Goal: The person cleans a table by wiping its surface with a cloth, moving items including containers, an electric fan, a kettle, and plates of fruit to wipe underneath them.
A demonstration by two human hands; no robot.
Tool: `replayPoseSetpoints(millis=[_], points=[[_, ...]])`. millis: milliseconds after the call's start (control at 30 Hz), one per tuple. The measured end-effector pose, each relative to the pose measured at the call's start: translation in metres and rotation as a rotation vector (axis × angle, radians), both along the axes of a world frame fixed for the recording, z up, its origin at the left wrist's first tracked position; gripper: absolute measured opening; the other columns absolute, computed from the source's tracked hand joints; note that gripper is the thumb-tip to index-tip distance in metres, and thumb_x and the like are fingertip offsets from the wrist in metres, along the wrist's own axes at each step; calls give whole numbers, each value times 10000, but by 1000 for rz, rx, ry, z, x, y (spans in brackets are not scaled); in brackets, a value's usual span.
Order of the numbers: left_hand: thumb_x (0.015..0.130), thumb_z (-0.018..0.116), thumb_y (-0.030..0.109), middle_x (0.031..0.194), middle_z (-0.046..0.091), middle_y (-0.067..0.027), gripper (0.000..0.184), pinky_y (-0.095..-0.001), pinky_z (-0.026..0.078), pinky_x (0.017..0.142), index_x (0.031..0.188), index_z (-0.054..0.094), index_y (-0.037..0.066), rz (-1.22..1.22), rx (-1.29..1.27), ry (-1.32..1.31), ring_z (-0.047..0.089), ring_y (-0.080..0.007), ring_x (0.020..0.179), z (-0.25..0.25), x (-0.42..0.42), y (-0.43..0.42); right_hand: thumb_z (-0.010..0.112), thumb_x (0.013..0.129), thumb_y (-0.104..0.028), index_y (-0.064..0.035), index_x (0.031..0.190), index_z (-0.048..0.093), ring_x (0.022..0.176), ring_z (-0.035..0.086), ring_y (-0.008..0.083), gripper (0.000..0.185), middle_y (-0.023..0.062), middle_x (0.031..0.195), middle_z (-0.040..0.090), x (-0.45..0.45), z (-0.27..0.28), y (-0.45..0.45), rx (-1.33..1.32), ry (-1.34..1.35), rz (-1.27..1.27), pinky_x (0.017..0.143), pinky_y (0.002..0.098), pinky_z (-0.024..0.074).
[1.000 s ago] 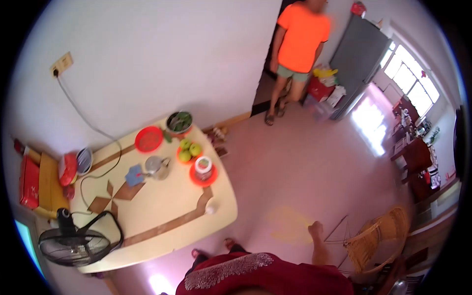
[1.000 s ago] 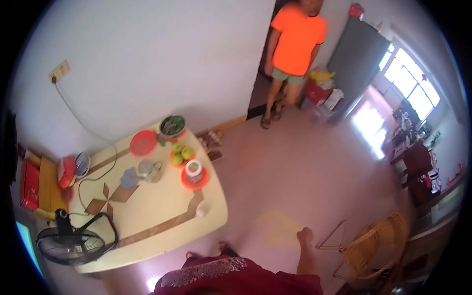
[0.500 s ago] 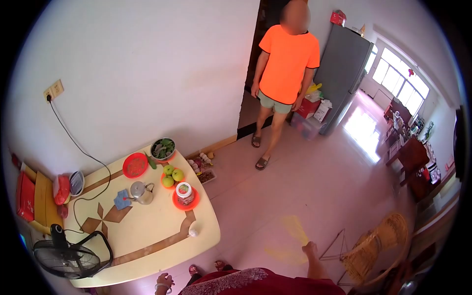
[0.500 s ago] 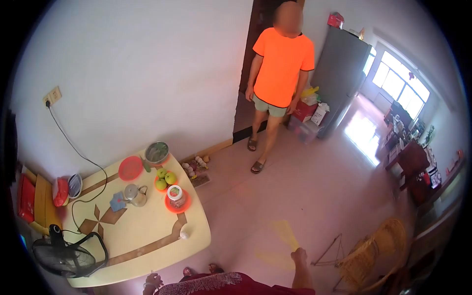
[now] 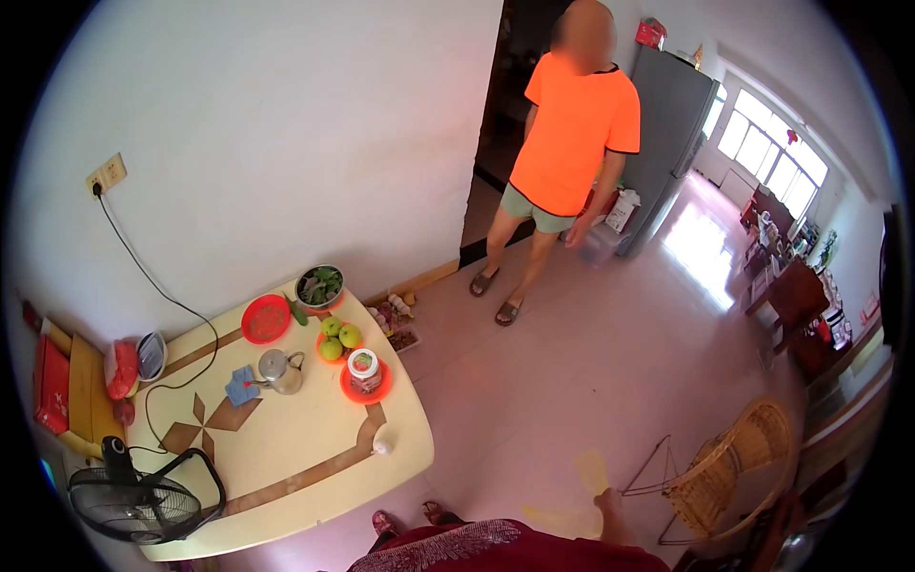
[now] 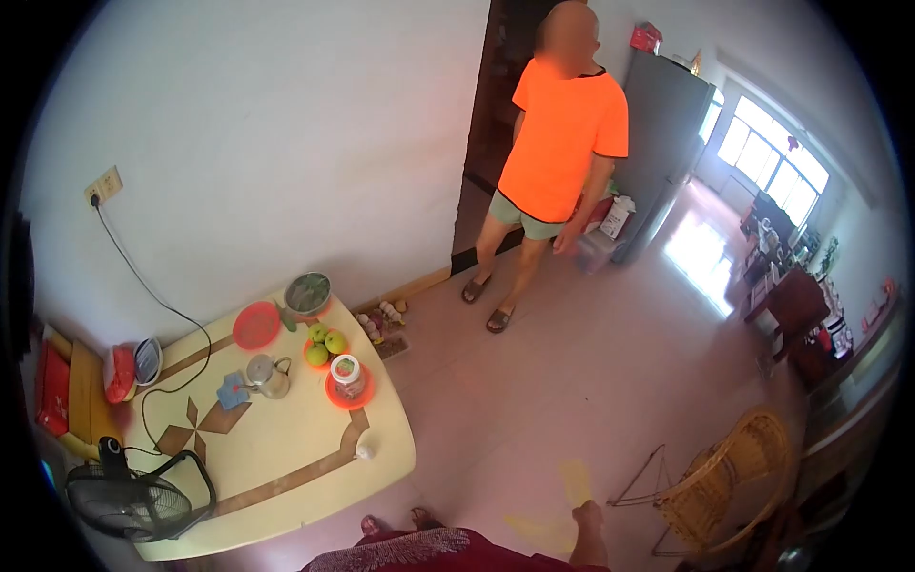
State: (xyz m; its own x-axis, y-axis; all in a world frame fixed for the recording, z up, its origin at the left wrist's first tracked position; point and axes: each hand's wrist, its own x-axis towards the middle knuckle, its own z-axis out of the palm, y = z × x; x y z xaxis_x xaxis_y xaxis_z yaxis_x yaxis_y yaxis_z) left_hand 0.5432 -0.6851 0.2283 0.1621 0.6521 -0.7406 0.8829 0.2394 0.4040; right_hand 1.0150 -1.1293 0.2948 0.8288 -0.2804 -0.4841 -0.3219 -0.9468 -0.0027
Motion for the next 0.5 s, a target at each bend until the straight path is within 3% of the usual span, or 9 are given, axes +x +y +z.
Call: replayPoseSetpoints(millis=[233, 333, 400, 433, 467, 500], points=[[737, 684, 348, 834, 662, -107, 623, -326, 506, 655, 1216, 439, 35, -73, 33, 75, 644, -199, 733, -21, -28, -12, 601, 703, -205, 78, 872, 611, 951, 573, 387, 329, 271, 975, 593, 24, -1, 37, 55, -156, 115, 813, 426, 471], [727, 700, 364, 832, 665, -95, 652, -323, 503, 653, 1227, 430, 43, -307, 162, 181, 643, -190, 733, -37, -58, -26, 611, 716, -242, 86, 849, 601, 892, 589, 393, 354, 281, 909, 600, 29, 2, 48, 56, -215, 213, 786, 438, 476], [717, 715, 359, 835, 655, -114, 669, -333, 504, 652, 1235, 430, 47, -71, -36, 91, 639, -190, 669, -68, -76, -27, 634, 714, -285, 95, 849, 592, 848, 596, 394, 405, 280, 855, 606, 38, -20, 34, 25, -255, 387, 751, 441, 482], [716, 714, 345, 852, 649, -123, 655, -331, 503, 672, 1235, 441, 54, 52, -123, 21, 640, -188, 671, -33, -61, -29, 632, 723, -296, 98, 869, 591, 858, 595, 389, 422, 277, 885, 603, 38, -22, 24, 9, -190, 370, 738, 440, 485], [720, 702, 312, 891, 646, -134, 618, -328, 504, 681, 1217, 454, 41, 38, -61, 18, 644, -187, 676, -65, -73, -31, 631, 732, -307, 101, 889, 589, 869, 594, 383, 440, 274, 914, 600, 39, -22, 25, -4, -131, 344, 724, 439, 487], [714, 687, 265, 930, 639, -154, 585, -322, 505, 703, 1198, 470, 19, 61, -55, 32, 655, -197, 696, -46, -65, -33, 629, 740, -318, 105, 910, 588, 880, 593, 378, 457, 271, 944, 598, 39, -23, 26, -12, -81, 309, 710, 438, 489]])
